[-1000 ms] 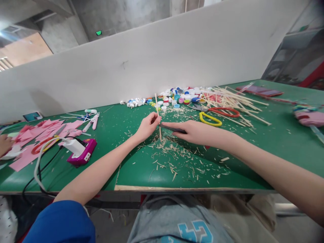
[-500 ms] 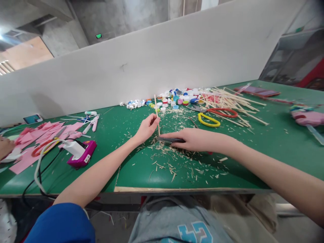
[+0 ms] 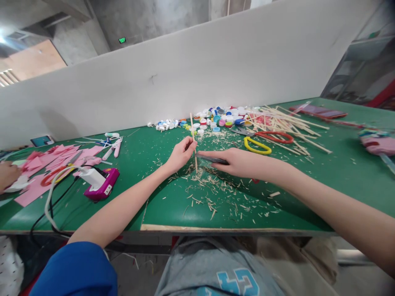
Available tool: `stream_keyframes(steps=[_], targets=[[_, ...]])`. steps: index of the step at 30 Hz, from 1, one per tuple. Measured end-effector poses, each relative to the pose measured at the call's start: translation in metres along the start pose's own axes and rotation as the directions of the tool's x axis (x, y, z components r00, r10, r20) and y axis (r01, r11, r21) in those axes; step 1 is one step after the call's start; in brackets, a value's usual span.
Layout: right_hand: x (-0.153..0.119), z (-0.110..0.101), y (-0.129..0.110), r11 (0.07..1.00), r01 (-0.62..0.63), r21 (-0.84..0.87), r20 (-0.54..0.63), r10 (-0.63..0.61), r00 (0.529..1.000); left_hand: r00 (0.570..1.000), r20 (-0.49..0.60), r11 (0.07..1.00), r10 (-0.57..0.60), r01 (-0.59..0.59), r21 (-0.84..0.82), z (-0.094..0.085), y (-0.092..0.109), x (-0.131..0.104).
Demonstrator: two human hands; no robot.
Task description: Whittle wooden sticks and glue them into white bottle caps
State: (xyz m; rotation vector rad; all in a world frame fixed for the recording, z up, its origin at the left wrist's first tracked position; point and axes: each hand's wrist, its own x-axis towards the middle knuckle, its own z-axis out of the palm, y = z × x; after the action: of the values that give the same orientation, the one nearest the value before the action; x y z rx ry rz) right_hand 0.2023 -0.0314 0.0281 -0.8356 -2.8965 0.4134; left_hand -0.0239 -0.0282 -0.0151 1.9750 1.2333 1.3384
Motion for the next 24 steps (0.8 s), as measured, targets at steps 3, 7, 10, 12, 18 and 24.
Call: stream_keyframes(steps=[3,7,10,12,18,24], targets=[[-0.004,0.001,-0.007,0.998,0.053,-0.028,0.076,-0.051,0.996,1.000,0.001,1.000,0.001,-0.001,-0.004,0.000,0.001,-0.001],[-0.004,0.003,-0.008,0.997,0.024,-0.075,0.052,-0.020,0.998,1.000,0.003,1.000,-0.001,0.001,-0.006,0.000,0.001,-0.002],[-0.001,0.004,-0.003,0.995,-0.008,-0.101,-0.008,0.007,1.000,1.000,-0.002,1.000,-0.005,0.005,-0.004,0.000,0.001,-0.001],[0.001,0.005,-0.001,0.994,-0.015,-0.110,-0.027,0.012,1.000,1.000,-0.004,1.000,-0.008,0.008,-0.003,0.000,0.001,-0.001],[-0.001,-0.001,-0.004,0.997,0.012,-0.072,0.065,-0.007,0.998,1.000,-0.004,1.000,-0.005,0.005,-0.003,0.000,-0.001,-0.001],[-0.008,0.000,-0.008,0.997,0.069,-0.039,0.083,-0.066,0.994,1.000,-0.004,1.000,-0.003,0.003,-0.001,0.000,0.000,-0.002]])
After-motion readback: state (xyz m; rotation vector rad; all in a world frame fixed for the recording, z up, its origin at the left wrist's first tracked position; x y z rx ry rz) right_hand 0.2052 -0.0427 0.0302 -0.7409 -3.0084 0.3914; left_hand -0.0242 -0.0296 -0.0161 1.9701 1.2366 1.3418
